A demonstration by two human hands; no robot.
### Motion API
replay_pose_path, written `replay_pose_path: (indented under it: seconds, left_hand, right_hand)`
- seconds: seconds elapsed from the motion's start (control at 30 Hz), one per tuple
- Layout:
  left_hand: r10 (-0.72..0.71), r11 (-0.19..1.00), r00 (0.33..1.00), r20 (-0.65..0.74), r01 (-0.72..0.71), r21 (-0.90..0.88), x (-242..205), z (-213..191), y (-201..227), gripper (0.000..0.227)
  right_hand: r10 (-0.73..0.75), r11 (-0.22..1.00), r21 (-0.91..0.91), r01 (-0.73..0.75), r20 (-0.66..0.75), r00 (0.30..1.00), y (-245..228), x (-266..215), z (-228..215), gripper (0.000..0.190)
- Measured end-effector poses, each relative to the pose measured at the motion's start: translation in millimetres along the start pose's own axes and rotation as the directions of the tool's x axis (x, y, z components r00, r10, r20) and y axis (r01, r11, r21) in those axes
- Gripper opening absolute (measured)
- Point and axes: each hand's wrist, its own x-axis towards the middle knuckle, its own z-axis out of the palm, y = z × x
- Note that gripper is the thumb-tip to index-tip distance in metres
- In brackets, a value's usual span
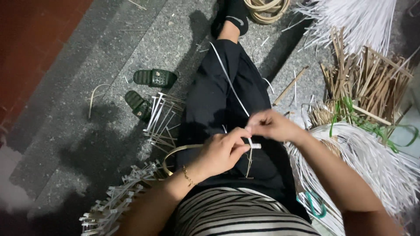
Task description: Weaving white synthetic strips around a circular bamboo frame to create a basket.
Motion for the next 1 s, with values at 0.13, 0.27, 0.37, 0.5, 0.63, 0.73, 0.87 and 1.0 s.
replay_pose_path:
  seconds: [0.13, 0.27, 0.37, 0.5, 0.63, 0.73, 0.87, 1.0]
  left_hand:
    - [0.261, 0.963, 0.965, -0.032, -0.259, 0.072, 13.2, -8.6, -19.6, 0.012]
    - [0.042, 0.999, 0.973, 0.228, -0.035, -0.035, 36.2, -21.0, -34.5, 0.009]
    - [-0.123, 0.967, 0.934, 0.335, 0.188, -0.171, 53.4, -15.9, -66.2, 0.011]
    - [-0.310, 0.814, 0.863, 0.398, 0.457, -0.358, 66.9, -13.0, -79.0, 0.016]
    - [-0.289, 0.845, 0.872, 0.395, 0.426, -0.322, 68.1, -5.4, -87.7, 0.014]
    - [-0.008, 0.922, 0.975, 0.221, 0.093, -0.375, 59.0, 3.2, -104.4, 0.011]
    - [-0.009, 0.992, 0.996, 0.086, 0.020, -0.121, 45.8, -16.2, -85.6, 0.009]
    - [-0.086, 0.979, 0.994, 0.066, 0.097, -0.179, 41.9, -18.9, -94.6, 0.008]
  right_hand:
    - [-0.014, 0.796, 0.578, -0.181, 0.316, 0.949, 102.8, 7.0, 65.5, 0.028]
    - [0.086, 0.685, 0.703, -0.190, 0.181, 0.980, 90.4, 0.8, 94.7, 0.021]
    - [-0.121, 0.986, 0.064, 0.156, -0.376, 0.919, 11.4, -18.7, 76.0, 0.019]
    - [-0.673, 0.693, -0.671, 0.265, -0.468, 0.572, -30.2, -42.3, 78.4, 0.028]
    - [-0.576, 0.679, -0.653, 0.336, -0.189, 0.795, -24.3, -29.0, 67.0, 0.031]
    - [-0.738, 0.606, -0.713, 0.352, -0.339, 0.583, 1.9, -55.7, 61.2, 0.030]
    - [-0.122, 0.615, -0.595, -0.517, -0.720, 0.684, 147.7, -172.8, -25.6, 0.006]
    - [-0.243, 0.868, -0.441, -0.229, -0.778, 0.579, 239.5, -312.9, -67.6, 0.018]
